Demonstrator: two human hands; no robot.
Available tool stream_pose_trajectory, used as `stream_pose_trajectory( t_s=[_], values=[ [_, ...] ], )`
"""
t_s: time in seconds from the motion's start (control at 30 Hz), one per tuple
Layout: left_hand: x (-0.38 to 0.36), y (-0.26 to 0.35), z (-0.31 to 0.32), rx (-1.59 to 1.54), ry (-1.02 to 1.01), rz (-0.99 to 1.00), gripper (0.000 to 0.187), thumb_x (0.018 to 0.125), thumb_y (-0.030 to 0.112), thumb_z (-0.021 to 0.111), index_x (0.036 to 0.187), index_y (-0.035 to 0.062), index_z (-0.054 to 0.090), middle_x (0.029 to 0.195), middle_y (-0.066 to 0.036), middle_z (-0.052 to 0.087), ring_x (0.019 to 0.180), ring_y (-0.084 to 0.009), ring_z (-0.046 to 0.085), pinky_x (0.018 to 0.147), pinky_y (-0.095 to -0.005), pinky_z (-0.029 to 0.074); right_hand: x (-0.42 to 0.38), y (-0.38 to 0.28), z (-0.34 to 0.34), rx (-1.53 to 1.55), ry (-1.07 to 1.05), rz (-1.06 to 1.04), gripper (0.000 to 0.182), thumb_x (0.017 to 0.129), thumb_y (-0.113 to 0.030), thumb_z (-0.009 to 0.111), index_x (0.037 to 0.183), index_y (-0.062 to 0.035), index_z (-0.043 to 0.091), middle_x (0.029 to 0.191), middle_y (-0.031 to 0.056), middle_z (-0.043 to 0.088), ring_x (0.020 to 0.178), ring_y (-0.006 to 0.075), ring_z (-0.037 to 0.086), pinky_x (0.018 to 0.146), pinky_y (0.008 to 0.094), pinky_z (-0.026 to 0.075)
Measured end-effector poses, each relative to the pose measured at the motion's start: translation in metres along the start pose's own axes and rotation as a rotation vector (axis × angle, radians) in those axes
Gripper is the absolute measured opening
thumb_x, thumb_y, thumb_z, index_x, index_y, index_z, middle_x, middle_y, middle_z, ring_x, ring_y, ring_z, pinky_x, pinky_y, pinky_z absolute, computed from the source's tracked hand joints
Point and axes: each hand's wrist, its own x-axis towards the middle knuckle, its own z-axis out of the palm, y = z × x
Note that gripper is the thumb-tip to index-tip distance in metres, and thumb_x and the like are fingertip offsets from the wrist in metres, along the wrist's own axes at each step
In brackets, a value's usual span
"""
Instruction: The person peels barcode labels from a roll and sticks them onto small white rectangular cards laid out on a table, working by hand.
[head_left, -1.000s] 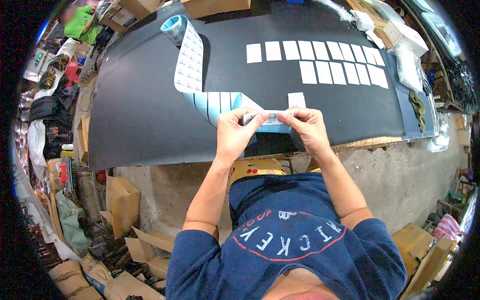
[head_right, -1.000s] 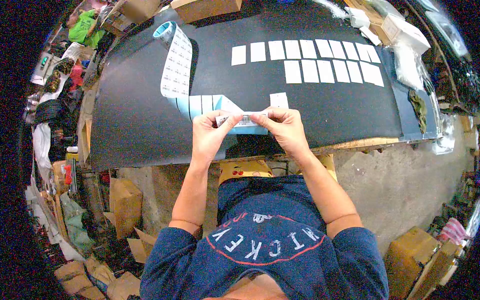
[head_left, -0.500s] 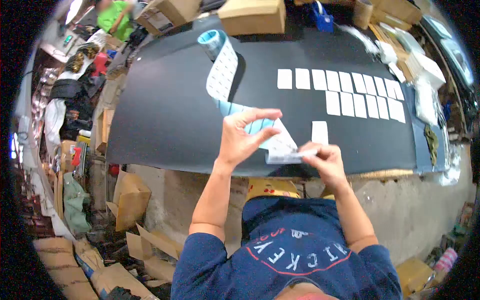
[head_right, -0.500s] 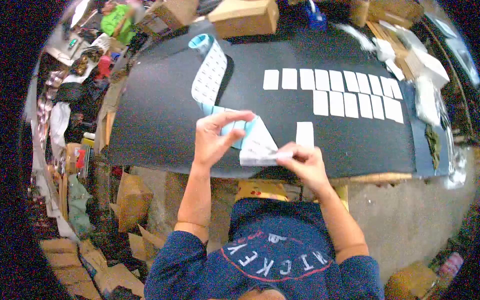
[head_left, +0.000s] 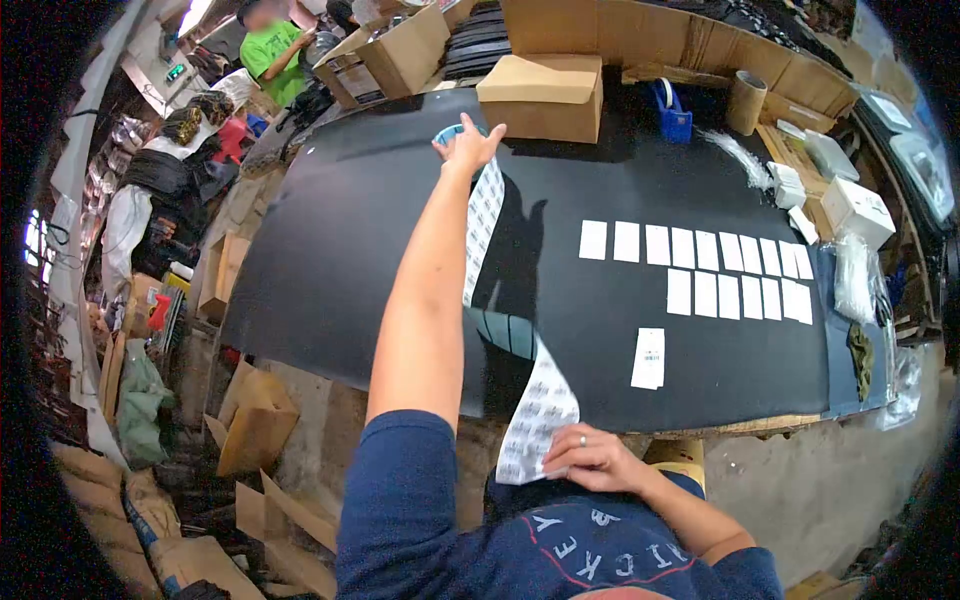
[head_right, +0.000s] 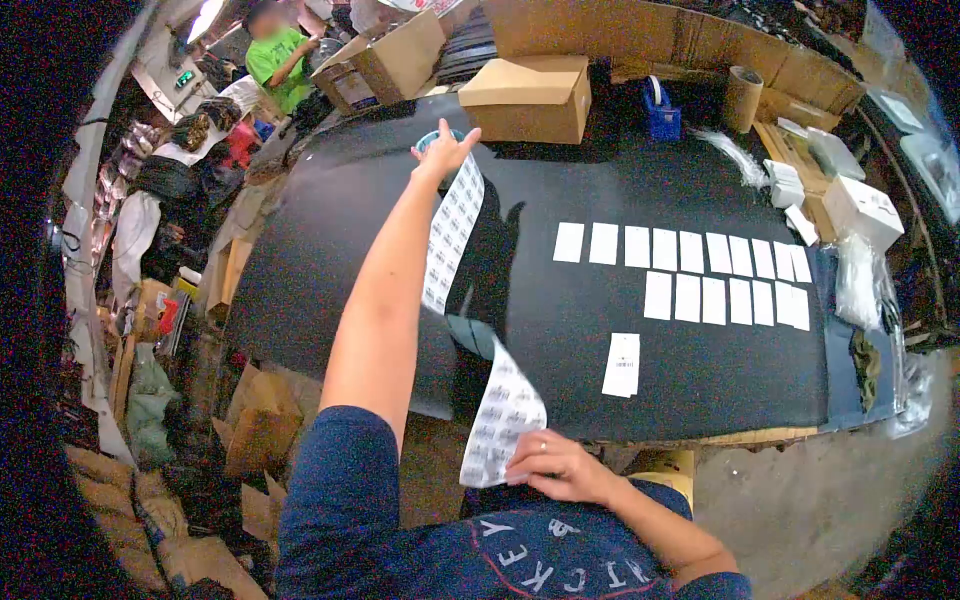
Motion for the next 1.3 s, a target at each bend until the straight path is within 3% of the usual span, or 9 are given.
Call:
stream_pose_trajectory(
  t_s=[0.07, 0.23, 0.33, 0.4, 0.57, 0.8, 1.0, 1.2, 1.3],
  values=[
    [-0.007, 0.016, -0.006, 0.207, -0.068, -0.057, 0.097, 0.079, 0.057, 0.055, 0.145, -0.0011, 0.014, 0.123, -0.029, 0.053, 0.121, -0.0401, 0.048, 0.110, -0.0584, 0.007, 0.003, -0.006, 0.002, 0.056, -0.036, -0.001, 0.020, 0.074, 0.003, 0.062, 0.093, -0.0034, 0.066, 0.095, 0.0072, 0.062, 0.098, 0.0280, 0.057, 0.088, 0.0386, 0.045],
    [0.021, -0.011, 0.016, 0.096, 0.157, -0.019, 0.051, 0.070, 0.014, 0.064, 0.120, 0.0074, 0.056, 0.108, -0.025, 0.063, 0.100, -0.0376, 0.062, 0.086, -0.0434, 0.050, 0.008, -0.004, 0.004, 0.125, -0.075, -0.037, 0.023, 0.074, 0.004, 0.062, 0.096, -0.0017, 0.064, 0.096, 0.0087, 0.060, 0.094, 0.0275, 0.057, 0.084, 0.0383, 0.046],
    [0.031, -0.021, -0.011, -0.313, 0.189, -0.158, 0.054, 0.066, 0.008, 0.069, 0.119, 0.0046, 0.059, 0.109, -0.024, 0.063, 0.098, -0.0356, 0.063, 0.085, -0.0434, 0.050, 0.010, -0.004, 0.004, 0.177, -0.064, -0.010, 0.023, 0.073, 0.005, 0.062, 0.096, -0.0015, 0.065, 0.095, 0.0089, 0.061, 0.093, 0.0274, 0.057, 0.083, 0.0368, 0.046],
    [0.037, -0.029, -0.017, -1.100, 0.075, -0.270, 0.055, 0.066, 0.002, 0.069, 0.120, -0.0003, 0.057, 0.114, -0.022, 0.061, 0.096, -0.0315, 0.064, 0.084, -0.0425, 0.051, 0.014, -0.004, 0.001, 0.198, -0.073, 0.001, 0.024, 0.073, 0.005, 0.062, 0.096, -0.0012, 0.065, 0.094, 0.0091, 0.061, 0.093, 0.0274, 0.057, 0.083, 0.0365, 0.046],
    [0.035, -0.025, 0.007, -1.661, -0.004, -0.298, 0.062, 0.075, -0.014, 0.060, 0.133, -0.0052, 0.038, 0.114, -0.025, 0.056, 0.098, -0.0322, 0.061, 0.078, -0.0395, 0.053, 0.017, -0.003, 0.002, 0.254, -0.102, 0.038, 0.023, 0.073, 0.005, 0.061, 0.096, -0.0006, 0.065, 0.092, 0.0098, 0.061, 0.093, 0.0278, 0.057, 0.083, 0.0371, 0.046],
    [0.032, -0.029, 0.074, -1.358, -0.007, -0.274, 0.066, 0.076, -0.009, 0.064, 0.136, -0.0060, 0.035, 0.124, -0.021, 0.052, 0.108, -0.0293, 0.057, 0.088, -0.0366, 0.048, 0.013, -0.018, -0.009, 0.150, -0.058, 0.061, 0.021, 0.074, 0.003, 0.062, 0.094, -0.0012, 0.065, 0.092, 0.0097, 0.061, 0.093, 0.0287, 0.057, 0.083, 0.0379, 0.046],
    [0.020, -0.034, 0.079, -0.992, 0.188, -0.268, 0.083, 0.078, 0.028, 0.075, 0.141, 0.0031, 0.028, 0.131, -0.022, 0.047, 0.116, -0.0298, 0.049, 0.094, -0.0385, 0.043, 0.012, -0.032, -0.020, 0.000, 0.168, 0.131, 0.018, 0.071, 0.004, 0.063, 0.087, -0.0026, 0.068, 0.090, 0.0072, 0.066, 0.090, 0.0260, 0.060, 0.081, 0.0356, 0.049],
    [-0.129, -0.019, -0.008, -1.230, 0.043, -0.090, 0.061, 0.088, 0.032, 0.063, 0.132, -0.0040, 0.042, 0.121, -0.017, 0.055, 0.108, -0.0226, 0.054, 0.090, -0.0358, 0.045, 0.012, -0.027, -0.038, -0.084, 0.528, 0.287, 0.011, 0.072, 0.000, 0.071, 0.081, -0.0055, 0.071, 0.083, 0.0061, 0.064, 0.080, 0.0173, 0.059, 0.072, 0.0274, 0.046],
    [-0.237, -0.015, -0.040, -1.191, -0.025, -0.150, 0.042, 0.097, 0.031, 0.051, 0.123, -0.0021, 0.053, 0.096, -0.008, 0.060, 0.087, -0.0152, 0.057, 0.084, -0.0317, 0.048, 0.015, -0.023, -0.044, -0.075, 0.575, 0.324, 0.010, 0.072, 0.000, 0.072, 0.081, -0.0044, 0.071, 0.082, 0.0057, 0.061, 0.080, 0.0153, 0.058, 0.072, 0.0260, 0.044]
  ],
)
